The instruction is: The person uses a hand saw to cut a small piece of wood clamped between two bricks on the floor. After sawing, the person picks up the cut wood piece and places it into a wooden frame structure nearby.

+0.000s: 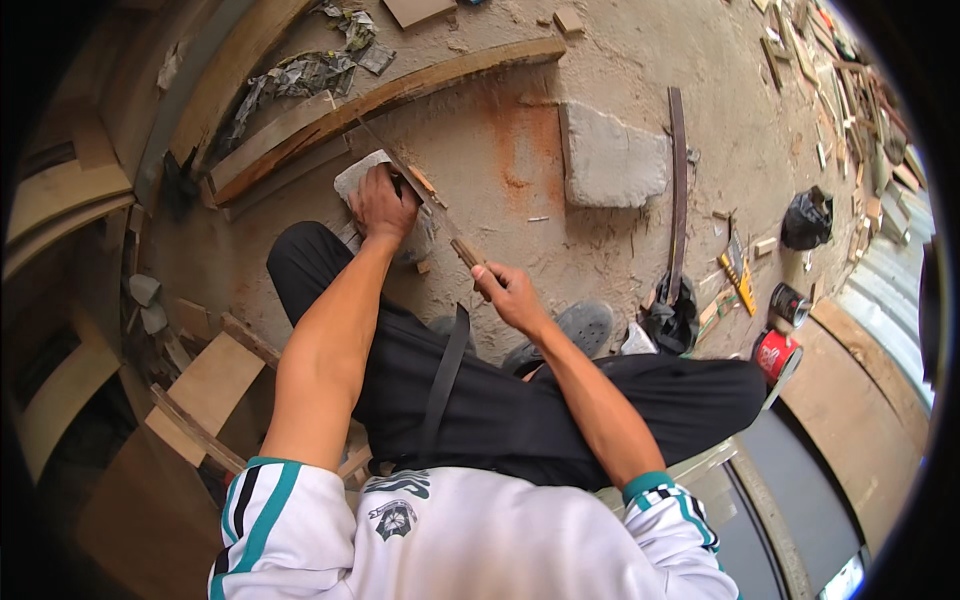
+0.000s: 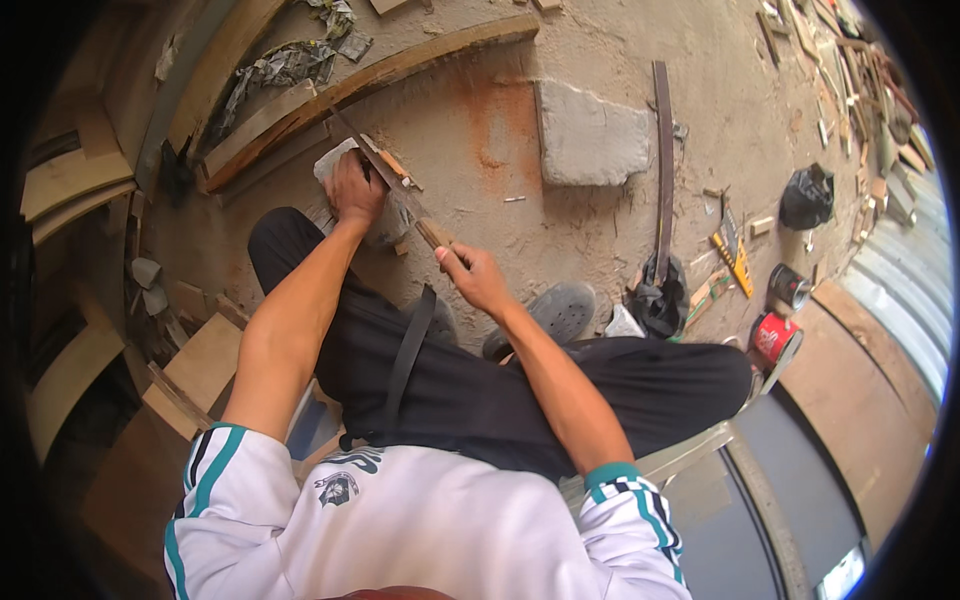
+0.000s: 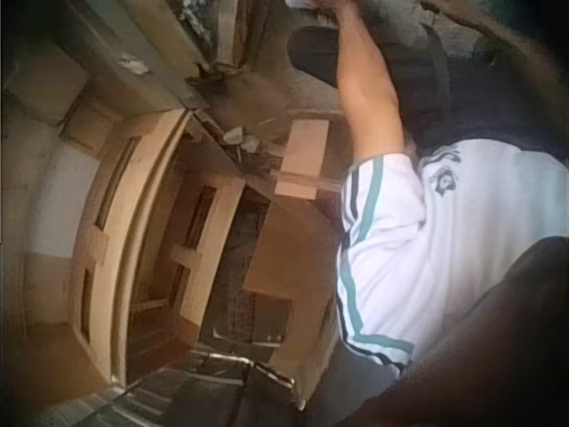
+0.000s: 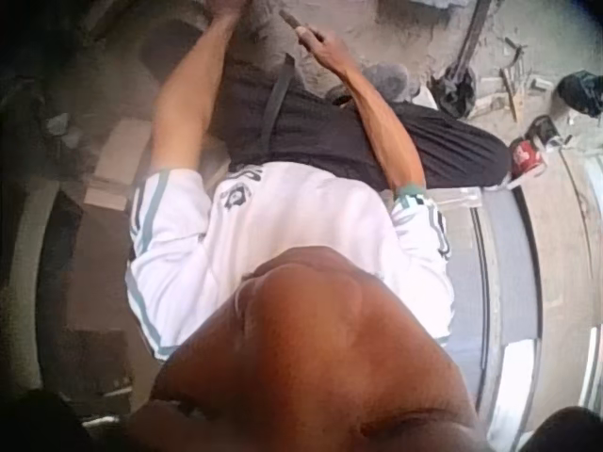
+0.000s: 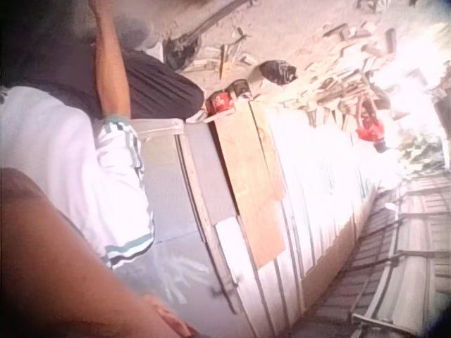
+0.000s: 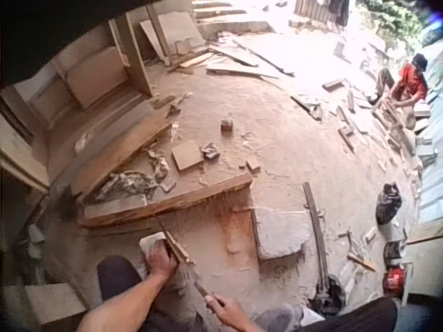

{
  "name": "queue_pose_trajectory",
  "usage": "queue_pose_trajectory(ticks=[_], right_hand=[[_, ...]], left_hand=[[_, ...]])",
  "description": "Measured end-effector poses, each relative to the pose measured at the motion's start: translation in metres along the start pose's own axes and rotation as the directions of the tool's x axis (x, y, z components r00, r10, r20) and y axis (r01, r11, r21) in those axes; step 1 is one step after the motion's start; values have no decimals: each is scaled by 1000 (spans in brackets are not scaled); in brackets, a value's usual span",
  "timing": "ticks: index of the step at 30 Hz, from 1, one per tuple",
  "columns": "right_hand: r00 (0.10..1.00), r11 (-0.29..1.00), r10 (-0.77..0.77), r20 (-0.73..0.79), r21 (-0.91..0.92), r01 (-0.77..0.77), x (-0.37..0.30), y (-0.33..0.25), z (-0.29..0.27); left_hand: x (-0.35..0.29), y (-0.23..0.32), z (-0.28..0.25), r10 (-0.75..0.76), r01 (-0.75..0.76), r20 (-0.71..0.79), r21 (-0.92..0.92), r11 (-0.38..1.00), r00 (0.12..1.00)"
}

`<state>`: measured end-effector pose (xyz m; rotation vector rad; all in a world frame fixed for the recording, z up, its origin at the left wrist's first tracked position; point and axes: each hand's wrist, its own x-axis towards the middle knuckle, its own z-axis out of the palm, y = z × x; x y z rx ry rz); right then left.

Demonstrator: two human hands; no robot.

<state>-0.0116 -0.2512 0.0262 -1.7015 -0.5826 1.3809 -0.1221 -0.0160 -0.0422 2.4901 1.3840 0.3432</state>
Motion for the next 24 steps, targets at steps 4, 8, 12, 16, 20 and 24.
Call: queue_pose_trajectory(ticks=[4, 8, 12, 16, 20, 24], right_hand=[[996, 992, -27, -87, -127, 15, 8, -2, -4], [981, 977, -74, -178, -212, 36, 6, -12, -2], [972, 957, -71, -226, -289, 3, 8, -16, 6], [968, 952, -37, -249, -304, -42, 12, -16, 7], [960, 958, -50, -277, -286, -33, 15, -9, 8], [958, 968, -66, -279, -250, -6, 11, -8, 8]], left_hand=[[-5, 7, -16, 2, -24, 203, 108, 994, 979], [-15, 12, -23, -167, 172, 346, 18, 985, 923], [-8, -3, -33, -81, 159, 555, -94, 983, 828], [1, 2, -31, -165, 213, 637, 1, 977, 753], [0, 18, -29, -235, 254, 612, 57, 965, 755], [0, 15, -21, -263, 261, 604, 93, 961, 753]])
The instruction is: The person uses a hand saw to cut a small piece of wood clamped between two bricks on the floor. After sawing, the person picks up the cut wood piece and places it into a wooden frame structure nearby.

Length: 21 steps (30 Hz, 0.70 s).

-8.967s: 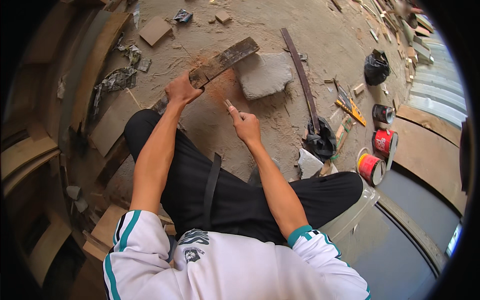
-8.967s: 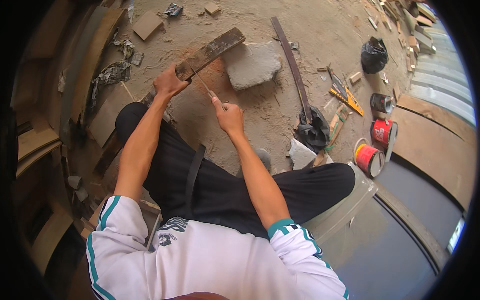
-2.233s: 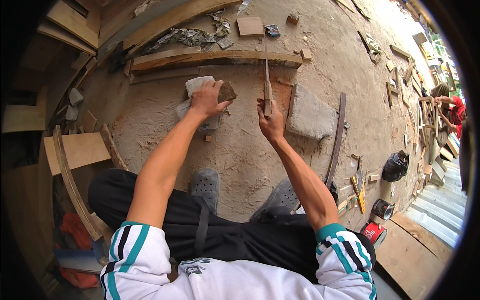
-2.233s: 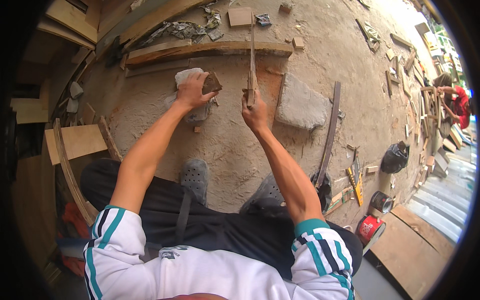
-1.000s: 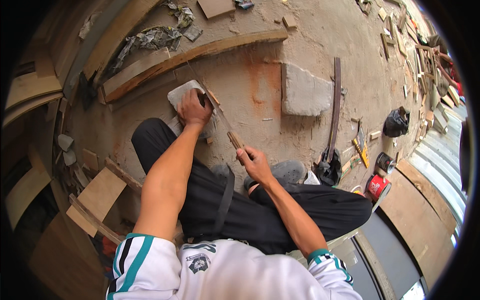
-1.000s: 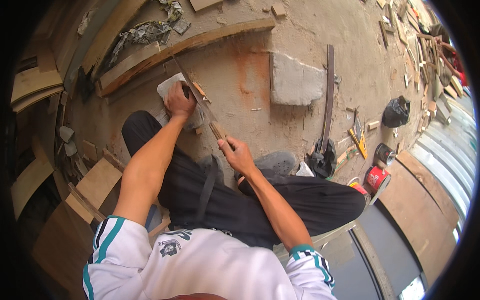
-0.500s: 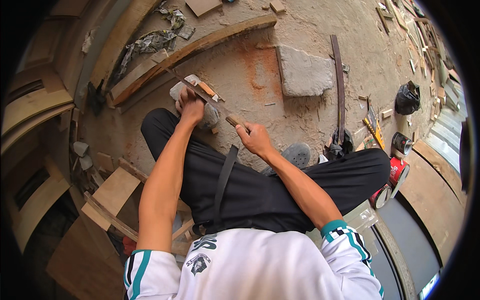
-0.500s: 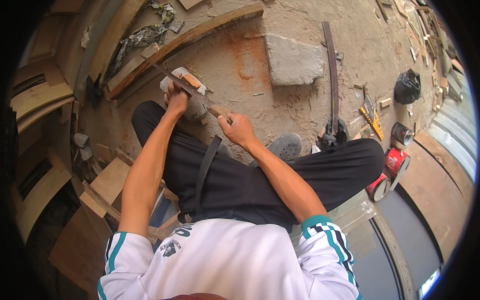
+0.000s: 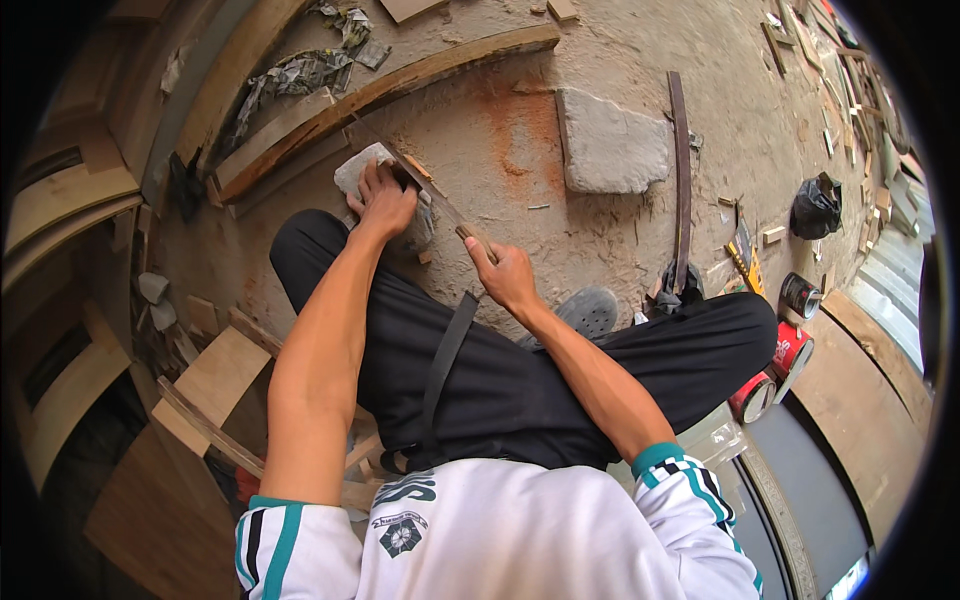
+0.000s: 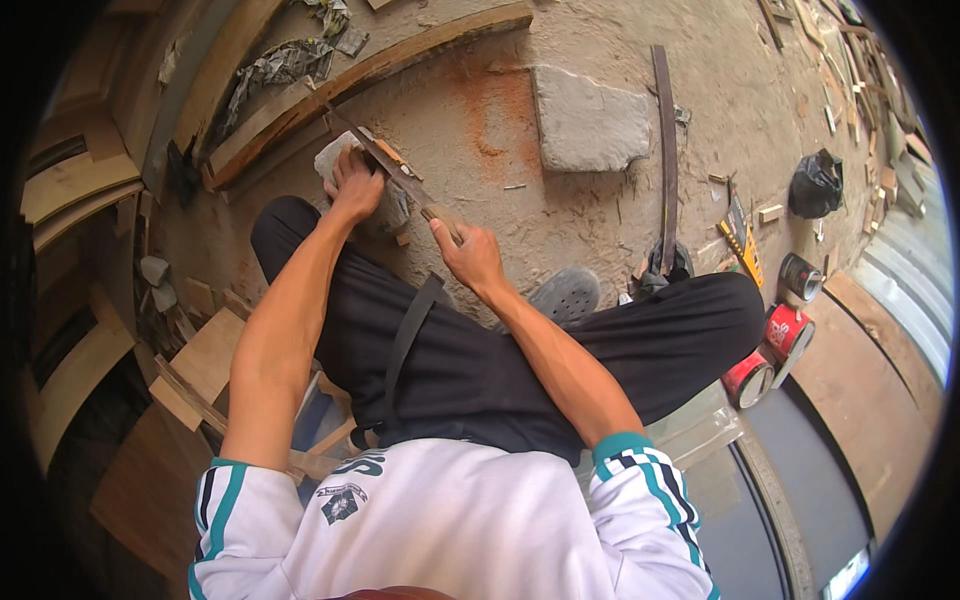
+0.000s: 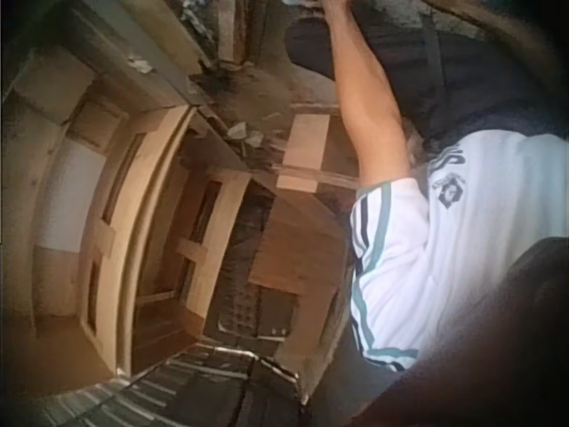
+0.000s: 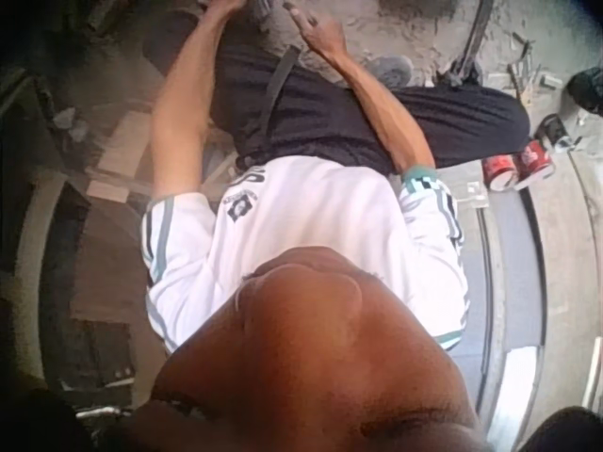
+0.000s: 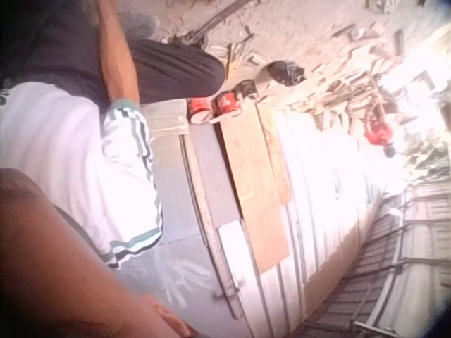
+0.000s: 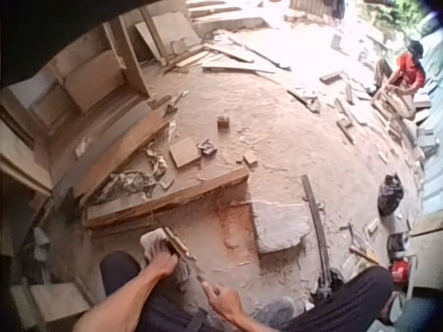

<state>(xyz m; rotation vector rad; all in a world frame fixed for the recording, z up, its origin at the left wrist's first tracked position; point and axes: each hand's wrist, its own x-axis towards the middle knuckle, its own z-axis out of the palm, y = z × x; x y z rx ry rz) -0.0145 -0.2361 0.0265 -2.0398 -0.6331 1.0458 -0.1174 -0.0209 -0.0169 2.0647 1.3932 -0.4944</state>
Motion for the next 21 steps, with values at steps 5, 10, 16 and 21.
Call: queue_pose_trajectory(ticks=[5, 10, 16, 21], right_hand=[[998, 999, 49, 33, -16, -48, -7, 3, -9], [995, 993, 83, 57, -94, -77, -5, 4, -12], [997, 998, 37, 74, -52, -33, 2, 8, -11], [994, 994, 95, 53, -62, -92, 12, 1, -10]], left_hand=[[0, 6, -2, -20, 19, 16, 85, 996, 1000], [-1, 10, -4, -39, 37, 20, 103, 994, 999], [-5, 13, -5, -23, 22, 9, 93, 995, 1000], [-8, 19, -11, -26, 25, 30, 29, 999, 999]])
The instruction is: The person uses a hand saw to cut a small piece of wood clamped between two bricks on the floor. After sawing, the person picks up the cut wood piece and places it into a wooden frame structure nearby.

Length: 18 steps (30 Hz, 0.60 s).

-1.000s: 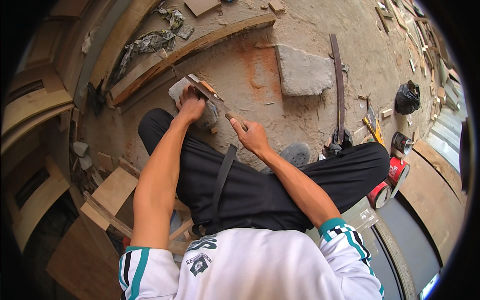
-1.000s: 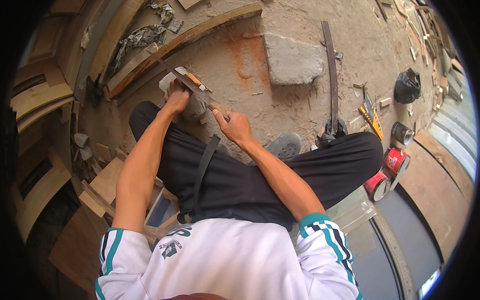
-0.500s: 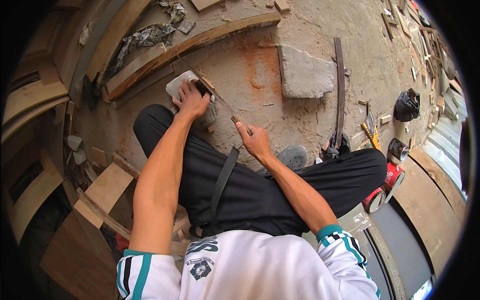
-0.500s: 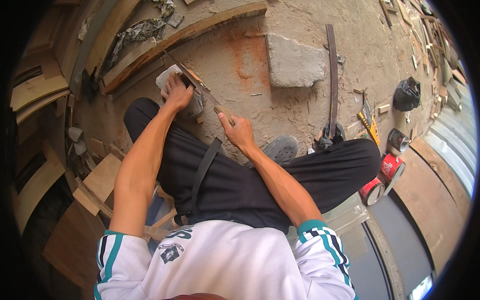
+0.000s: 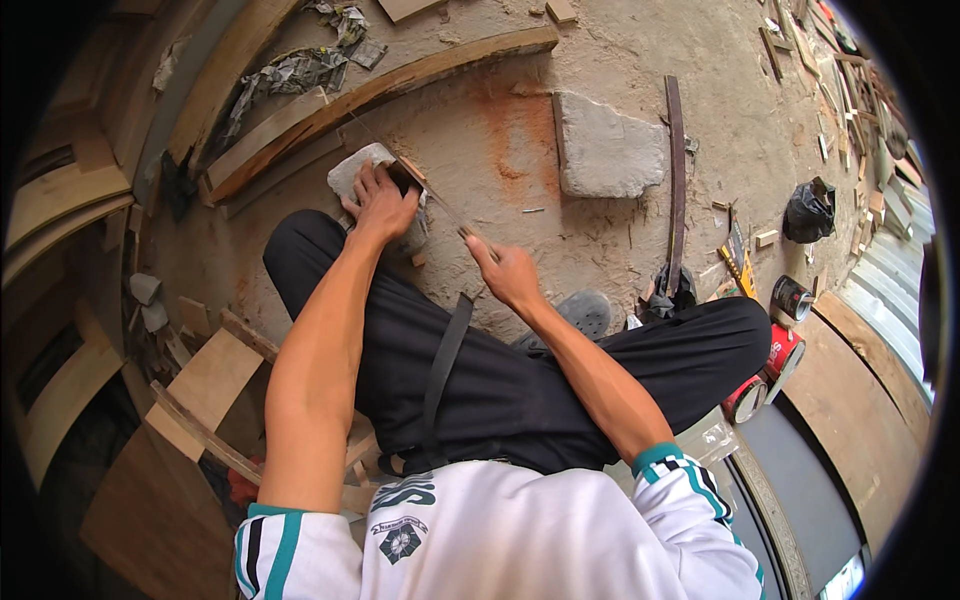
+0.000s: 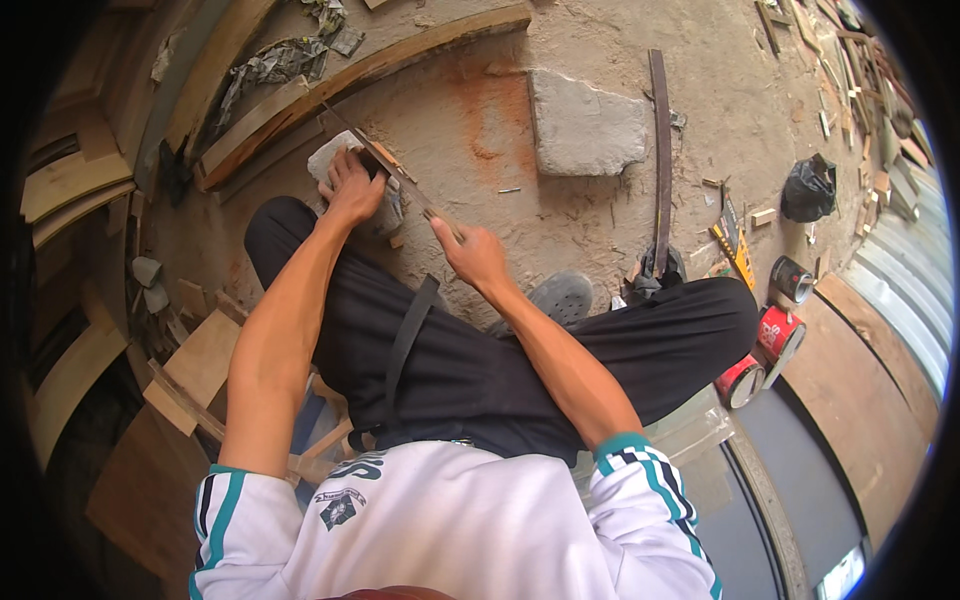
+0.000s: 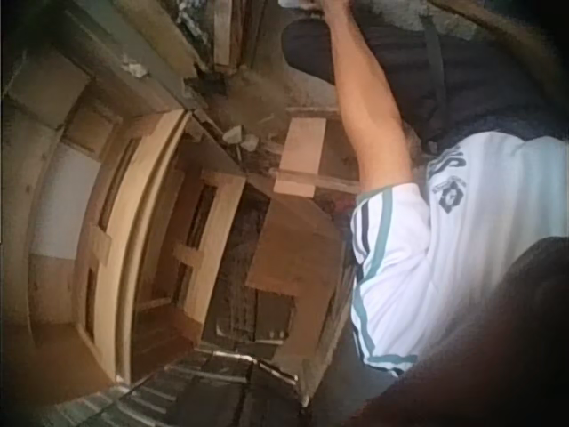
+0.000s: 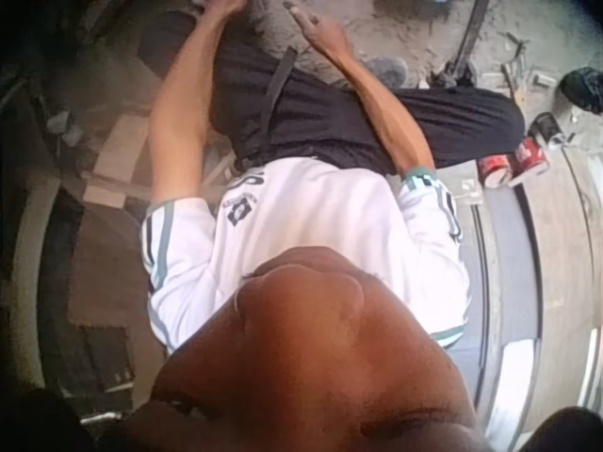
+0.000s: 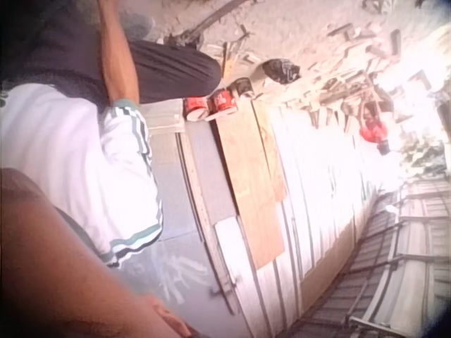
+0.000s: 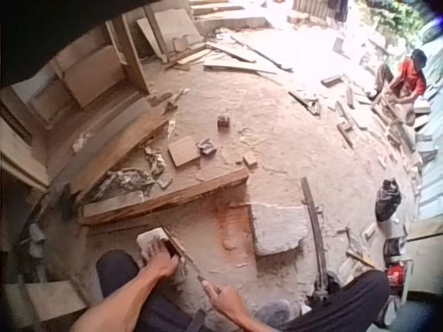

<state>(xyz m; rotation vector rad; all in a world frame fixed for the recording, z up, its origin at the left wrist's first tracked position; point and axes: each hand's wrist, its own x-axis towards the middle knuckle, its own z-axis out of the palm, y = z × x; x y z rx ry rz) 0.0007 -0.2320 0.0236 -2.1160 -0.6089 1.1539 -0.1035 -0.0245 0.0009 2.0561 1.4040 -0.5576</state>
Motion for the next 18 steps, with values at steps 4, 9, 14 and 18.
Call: queue_pose_trajectory(ticks=[4, 9, 14, 18], right_hand=[[999, 999, -32, 24, -37, 33, 4, 4, 0], [999, 1000, -17, 49, 0, 17, -2, 5, -5], [998, 1000, -24, 51, 14, 23, 10, -3, 4], [998, 999, -29, 48, 19, 28, -7, 21, -1]], left_hand=[[2, -5, 2, 16, -16, -11, -1, 1000, 1000], [7, -9, 8, -9, 9, -23, 24, 1000, 1000], [1, -4, 1, 7, -7, -8, 7, 1000, 1000], [3, -6, 4, -7, 7, -4, 39, 999, 1000]])
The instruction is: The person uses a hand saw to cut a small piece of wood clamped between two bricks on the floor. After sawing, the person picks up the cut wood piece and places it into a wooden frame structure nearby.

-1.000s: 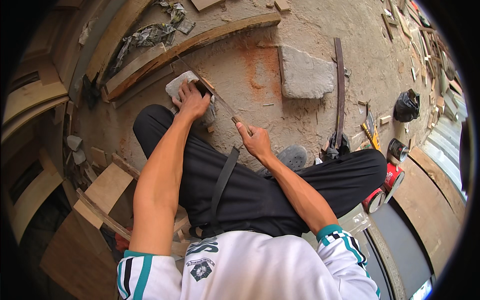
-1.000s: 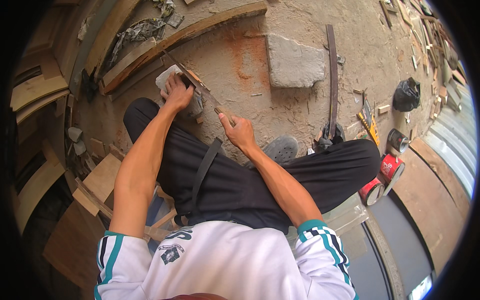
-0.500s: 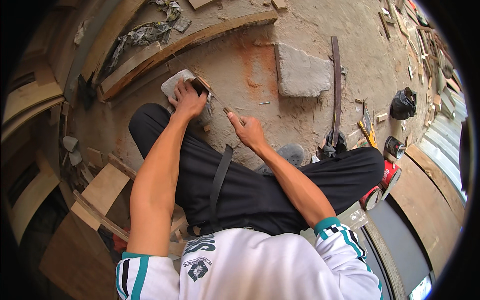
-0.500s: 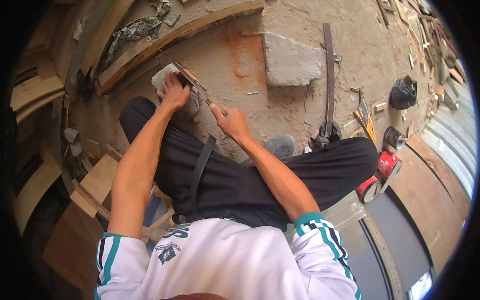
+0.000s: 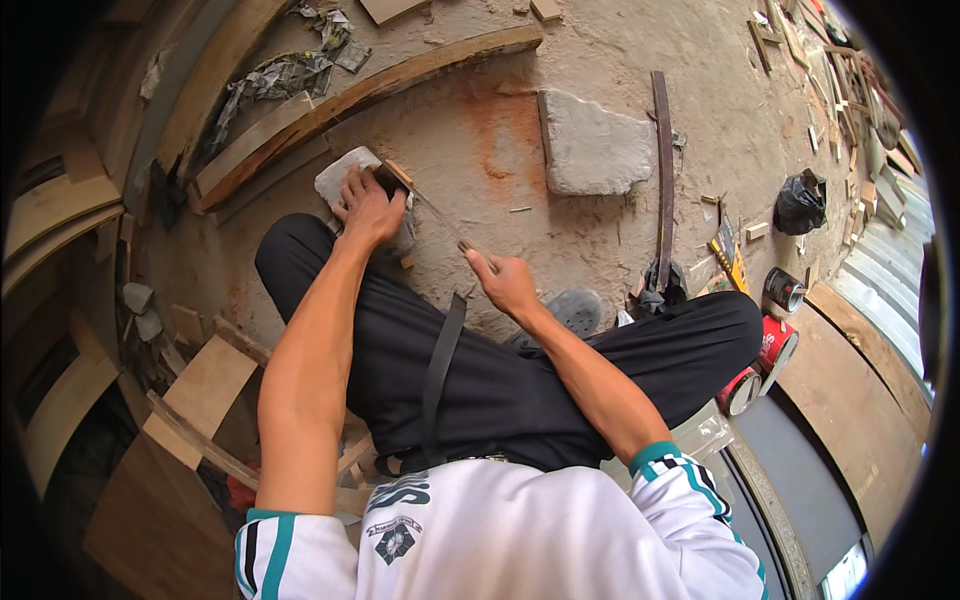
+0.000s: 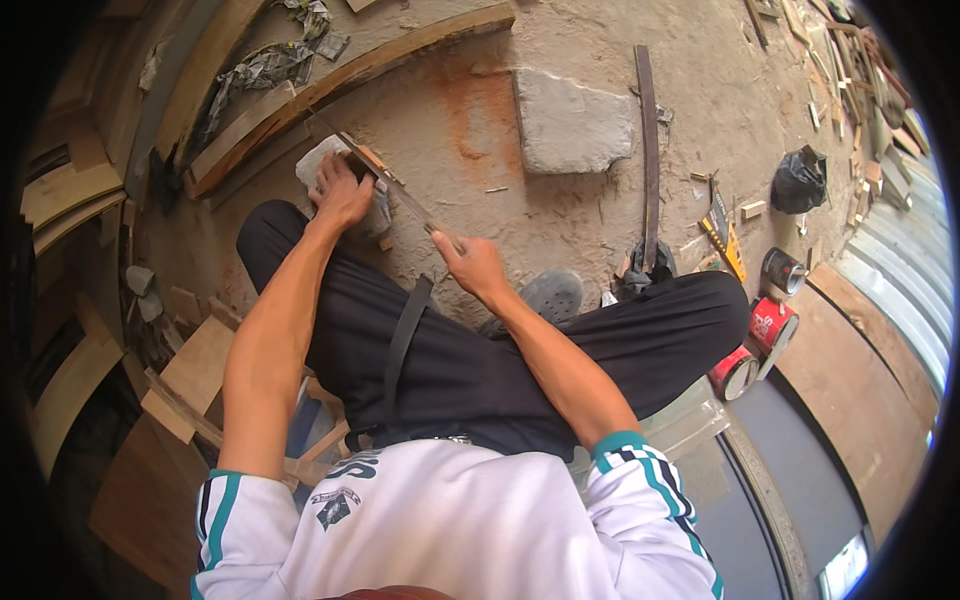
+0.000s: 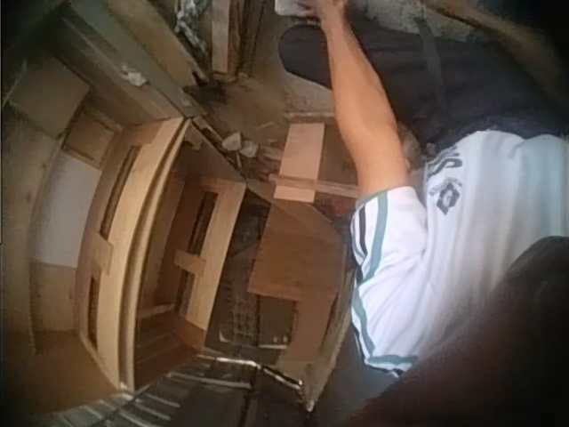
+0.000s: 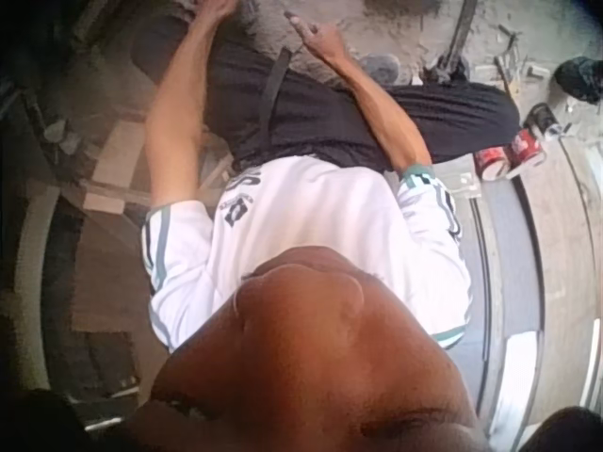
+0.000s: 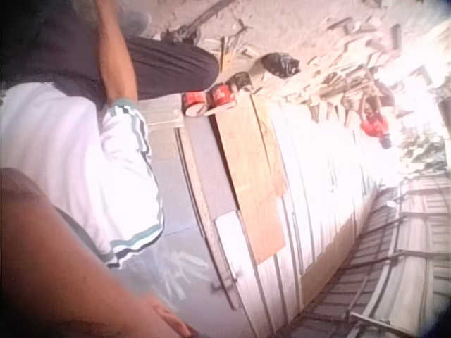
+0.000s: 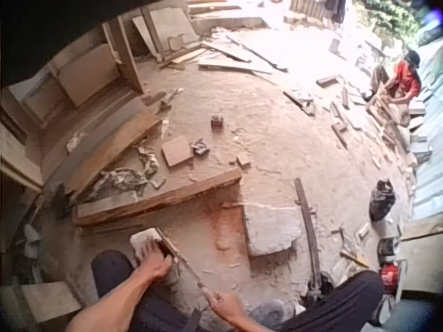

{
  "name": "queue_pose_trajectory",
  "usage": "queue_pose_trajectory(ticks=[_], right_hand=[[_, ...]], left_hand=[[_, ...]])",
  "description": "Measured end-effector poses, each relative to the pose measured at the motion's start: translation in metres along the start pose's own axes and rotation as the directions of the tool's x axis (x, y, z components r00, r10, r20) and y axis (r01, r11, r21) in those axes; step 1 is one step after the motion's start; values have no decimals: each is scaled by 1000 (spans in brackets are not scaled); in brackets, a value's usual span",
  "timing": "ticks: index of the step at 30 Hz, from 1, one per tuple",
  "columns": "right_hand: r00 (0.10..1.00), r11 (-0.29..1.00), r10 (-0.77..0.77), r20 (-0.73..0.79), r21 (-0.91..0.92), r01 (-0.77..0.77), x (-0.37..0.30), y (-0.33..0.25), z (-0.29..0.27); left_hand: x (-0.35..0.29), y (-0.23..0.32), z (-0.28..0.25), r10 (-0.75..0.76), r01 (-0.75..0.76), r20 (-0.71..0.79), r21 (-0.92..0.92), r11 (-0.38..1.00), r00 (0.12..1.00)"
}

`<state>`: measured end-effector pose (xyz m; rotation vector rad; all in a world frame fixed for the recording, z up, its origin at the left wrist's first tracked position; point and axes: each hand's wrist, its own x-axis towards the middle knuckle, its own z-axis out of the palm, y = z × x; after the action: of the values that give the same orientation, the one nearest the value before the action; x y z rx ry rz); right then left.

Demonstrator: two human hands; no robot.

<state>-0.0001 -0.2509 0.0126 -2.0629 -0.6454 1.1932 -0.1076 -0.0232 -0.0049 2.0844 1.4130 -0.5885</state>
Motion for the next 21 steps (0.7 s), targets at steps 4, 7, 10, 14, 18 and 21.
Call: queue_pose_trajectory(ticks=[4, 7, 10, 14, 18, 21], right_hand=[[997, 997, 72, 25, -16, -72, 34, -42, 7], [999, 999, -29, 37, 32, 28, 9, -13, -2], [995, 999, 48, 84, -28, -46, -8, -3, -18], [999, 1000, 16, 50, -7, -16, 31, -41, 1], [999, 998, -14, 44, 70, 11, 2, -9, -6], [999, 998, -46, -19, 36, 46, 14, -17, -5]], left_hand=[[-1, 2, -1, 28, -28, -12, -32, 999, 1000], [-1, 2, -2, 15, -15, -8, -25, 1000, 1000], [3, -3, 1, 26, -26, -8, -8, 1000, 1000], [5, -5, 5, 53, -53, -24, -9, 999, 998], [4, -7, 4, 34, -34, -8, -5, 999, 999], [0, 4, -4, 28, -28, 22, 2, 1000, 999]])
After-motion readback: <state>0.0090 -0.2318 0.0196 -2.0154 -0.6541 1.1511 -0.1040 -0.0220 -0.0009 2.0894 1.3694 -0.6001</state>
